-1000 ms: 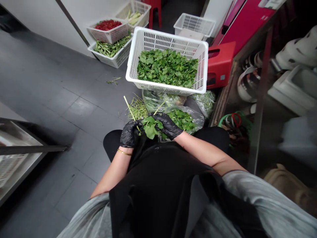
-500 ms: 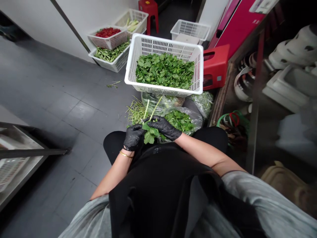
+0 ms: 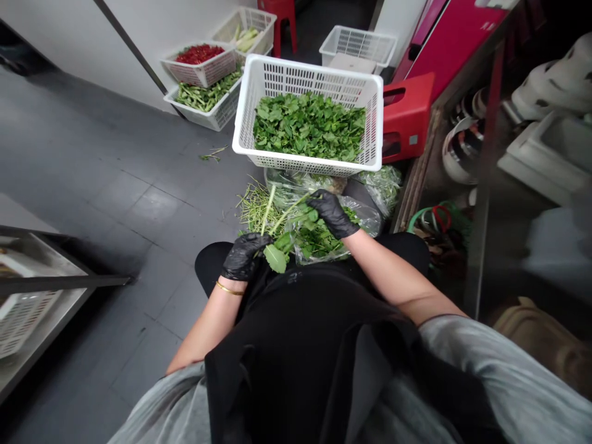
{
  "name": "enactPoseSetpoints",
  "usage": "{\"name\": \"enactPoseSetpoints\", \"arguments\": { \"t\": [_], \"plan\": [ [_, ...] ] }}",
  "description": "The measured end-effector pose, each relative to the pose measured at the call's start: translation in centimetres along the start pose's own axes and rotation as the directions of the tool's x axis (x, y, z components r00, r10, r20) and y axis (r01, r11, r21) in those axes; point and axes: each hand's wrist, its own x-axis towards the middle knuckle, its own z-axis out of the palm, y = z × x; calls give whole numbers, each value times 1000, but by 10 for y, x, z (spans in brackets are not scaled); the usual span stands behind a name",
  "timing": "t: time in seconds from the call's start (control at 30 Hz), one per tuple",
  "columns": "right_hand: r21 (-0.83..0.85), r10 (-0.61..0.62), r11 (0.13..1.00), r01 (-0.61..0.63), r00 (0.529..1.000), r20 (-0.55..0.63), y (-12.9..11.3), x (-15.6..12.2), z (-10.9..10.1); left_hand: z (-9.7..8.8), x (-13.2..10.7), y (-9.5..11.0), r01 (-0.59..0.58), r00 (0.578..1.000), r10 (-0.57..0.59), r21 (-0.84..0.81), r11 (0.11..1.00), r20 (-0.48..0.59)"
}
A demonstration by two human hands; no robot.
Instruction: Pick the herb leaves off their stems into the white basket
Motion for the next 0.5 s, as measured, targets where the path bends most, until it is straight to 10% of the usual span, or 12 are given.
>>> {"name": "enactPoseSetpoints", "arguments": {
  "t": [0.17,0.27,0.37,0.5],
  "plan": [
    [267,194,943,-198,980,43,-9,-12,-27,-9,10,-9,65,998,-69,-258,964,-6],
    [117,-1,993,-33,960,281,-17,-30,-2,2,12,-17,87,996,-78,-313,946,39],
    [-49,-163,973,225,823,544,-14,-37,35,13,12,-21,67,997,-54,-266,962,59],
    [-63,-104,979,193,741,663,3,-31,57,11,12,-23,-19,1000,21,-130,991,9]
  ]
}}
